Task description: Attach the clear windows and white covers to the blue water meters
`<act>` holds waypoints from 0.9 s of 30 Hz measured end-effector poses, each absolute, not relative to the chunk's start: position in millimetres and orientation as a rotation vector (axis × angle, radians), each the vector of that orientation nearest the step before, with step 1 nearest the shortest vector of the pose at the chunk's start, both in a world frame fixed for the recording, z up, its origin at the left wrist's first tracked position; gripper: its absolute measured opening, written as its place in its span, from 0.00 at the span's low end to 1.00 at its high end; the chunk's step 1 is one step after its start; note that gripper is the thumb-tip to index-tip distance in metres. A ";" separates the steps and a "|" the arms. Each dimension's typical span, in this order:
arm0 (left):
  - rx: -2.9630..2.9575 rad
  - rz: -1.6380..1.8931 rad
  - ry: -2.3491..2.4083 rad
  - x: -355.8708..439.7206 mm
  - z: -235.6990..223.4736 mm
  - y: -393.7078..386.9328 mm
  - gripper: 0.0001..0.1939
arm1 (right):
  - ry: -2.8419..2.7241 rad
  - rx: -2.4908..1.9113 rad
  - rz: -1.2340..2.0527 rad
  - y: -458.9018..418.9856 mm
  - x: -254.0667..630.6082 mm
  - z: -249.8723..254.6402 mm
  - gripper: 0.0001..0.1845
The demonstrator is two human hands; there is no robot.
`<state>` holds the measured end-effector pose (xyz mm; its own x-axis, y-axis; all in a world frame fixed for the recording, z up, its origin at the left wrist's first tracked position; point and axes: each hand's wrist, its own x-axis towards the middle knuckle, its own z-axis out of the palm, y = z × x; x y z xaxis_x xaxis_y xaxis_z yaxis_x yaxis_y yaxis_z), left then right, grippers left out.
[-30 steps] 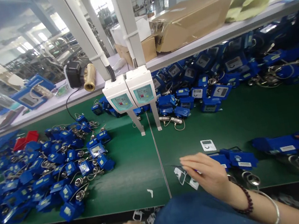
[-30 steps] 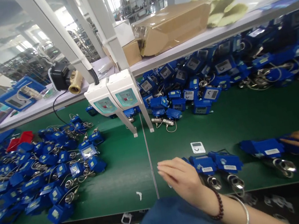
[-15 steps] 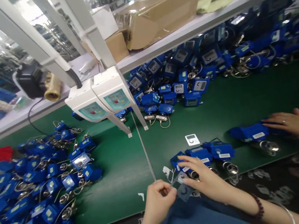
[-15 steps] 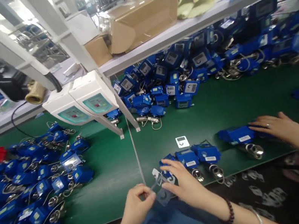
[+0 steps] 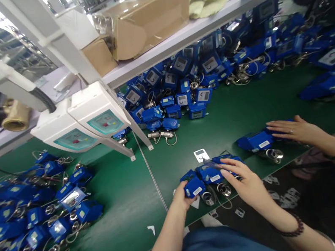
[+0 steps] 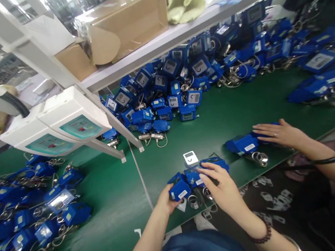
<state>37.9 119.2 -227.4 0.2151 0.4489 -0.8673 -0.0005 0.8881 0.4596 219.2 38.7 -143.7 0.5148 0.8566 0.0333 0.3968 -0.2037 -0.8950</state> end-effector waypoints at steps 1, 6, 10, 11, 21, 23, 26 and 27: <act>0.427 0.362 1.346 32.9 -220.0 116.5 0.39 | -1.014 -1.793 0.635 39.8 215.8 -143.6 0.21; 0.650 0.561 1.246 -15.2 -147.4 113.7 0.37 | -0.918 -1.620 1.235 53.7 181.9 -131.0 0.44; 1.012 0.638 1.023 -59.3 -79.7 113.1 0.29 | -1.020 -1.226 1.638 65.4 144.0 -92.2 0.44; 1.066 0.699 0.979 -69.7 -67.2 108.8 0.30 | -0.999 -1.178 1.657 66.6 136.1 -80.4 0.44; 2.028 1.239 1.212 -106.1 -38.8 41.3 0.50 | -1.135 -1.208 1.451 55.9 83.5 -24.3 0.44; 2.033 1.340 1.221 -108.5 -34.6 39.4 0.46 | -1.270 -1.275 1.199 55.1 84.0 -15.4 0.41; 1.995 1.396 1.172 -115.4 -25.2 37.3 0.43 | -1.318 -1.356 0.665 51.4 94.9 4.3 0.26; 2.003 1.402 1.144 -117.5 -21.9 36.5 0.43 | -1.306 -1.366 0.568 48.6 99.2 10.9 0.19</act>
<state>-117.5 36.5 -21.9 0.1445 0.8208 0.5527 0.3762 -0.5622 0.7365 99.2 48.6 10.9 0.2748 0.9024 0.3318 0.3731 0.2180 -0.9018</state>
